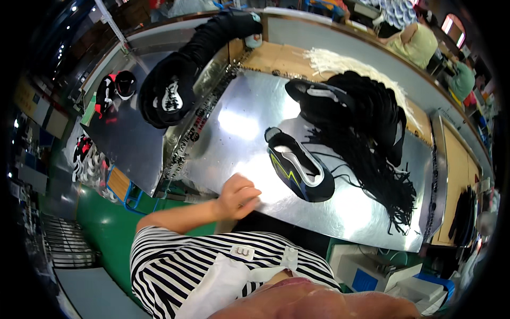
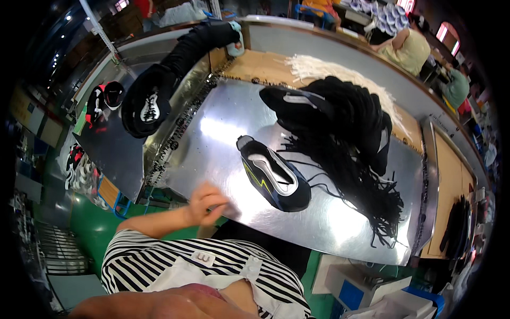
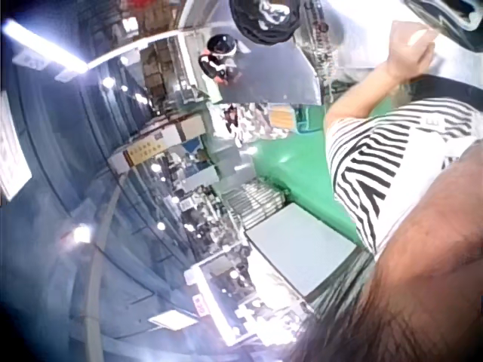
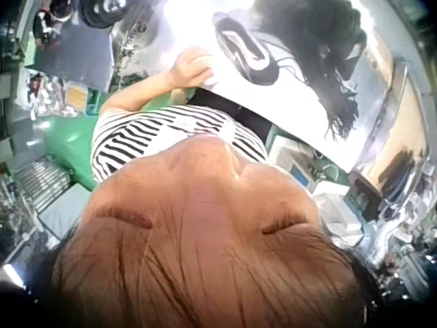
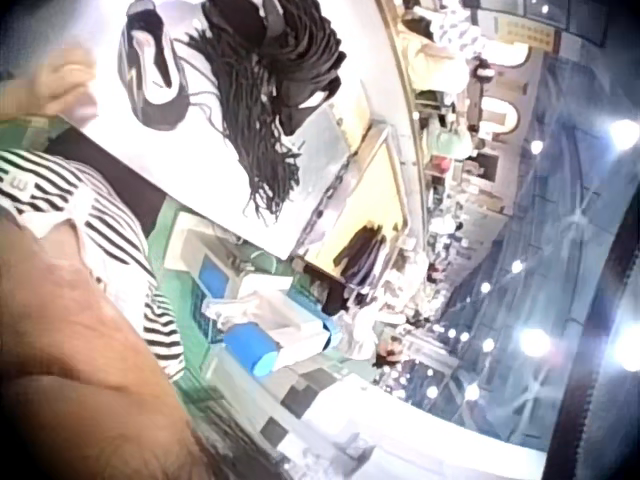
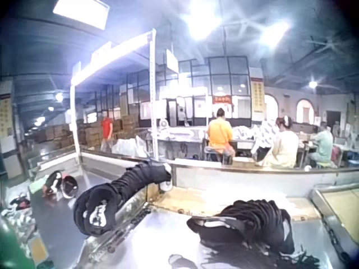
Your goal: The person laces a black and blue athletic shoe by hand, threading a black lace through the eyelets and pulling it tight.
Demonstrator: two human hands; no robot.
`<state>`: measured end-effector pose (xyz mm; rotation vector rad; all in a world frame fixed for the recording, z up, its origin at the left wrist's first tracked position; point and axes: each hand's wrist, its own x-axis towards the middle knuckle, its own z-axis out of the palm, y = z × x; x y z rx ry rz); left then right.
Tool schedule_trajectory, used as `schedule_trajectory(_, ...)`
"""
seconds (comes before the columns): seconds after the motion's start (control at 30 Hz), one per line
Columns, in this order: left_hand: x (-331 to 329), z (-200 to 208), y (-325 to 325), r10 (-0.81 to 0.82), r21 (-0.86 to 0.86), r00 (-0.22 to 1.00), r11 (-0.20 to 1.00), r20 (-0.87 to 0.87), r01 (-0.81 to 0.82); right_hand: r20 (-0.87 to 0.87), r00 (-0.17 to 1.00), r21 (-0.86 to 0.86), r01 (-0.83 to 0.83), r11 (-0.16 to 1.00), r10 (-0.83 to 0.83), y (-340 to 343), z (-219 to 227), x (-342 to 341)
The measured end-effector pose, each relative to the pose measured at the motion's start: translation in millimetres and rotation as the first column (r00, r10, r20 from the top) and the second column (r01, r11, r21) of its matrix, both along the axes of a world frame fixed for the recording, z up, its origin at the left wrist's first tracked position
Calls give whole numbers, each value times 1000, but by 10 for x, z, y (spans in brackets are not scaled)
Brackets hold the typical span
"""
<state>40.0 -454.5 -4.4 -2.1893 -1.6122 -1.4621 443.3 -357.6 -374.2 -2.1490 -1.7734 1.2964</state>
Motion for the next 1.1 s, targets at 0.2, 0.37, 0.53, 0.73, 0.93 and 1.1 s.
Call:
schedule_trajectory(0.2, -98, -2031, -1984, 676, -873, 720, 246, -157, -420, 8, 1000, -49, 25, 999, -25, 369, -407, -376)
schedule_trajectory(0.37, 343, -3484, -2441, 842, -923, 391, -290, -372, -254, 7, 1000, -83, -27, 996, 27, 736, -712, -651)
schedule_trajectory(0.53, 851, -3573, -1809, 861, -979, 470, -204, -192, -26, 38, 998, -130, 53, 990, -49, 889, -609, -391)
schedule_trajectory(0.73, 796, -3864, -1751, 824, -988, 551, -152, -134, -12, -25, 993, -101, 114, 988, -117, 586, -485, 264)
schedule_trajectory(0.93, 401, -4591, -1976, 618, -990, 775, -50, -132, -130, -313, 921, 133, 283, 950, -230, -322, -503, 1811)
schedule_trajectory(1.1, 253, -2375, -1127, 306, -889, 943, 387, -128, -246, -68, 987, 317, 158, 935, -143, -695, 2055, 2340)
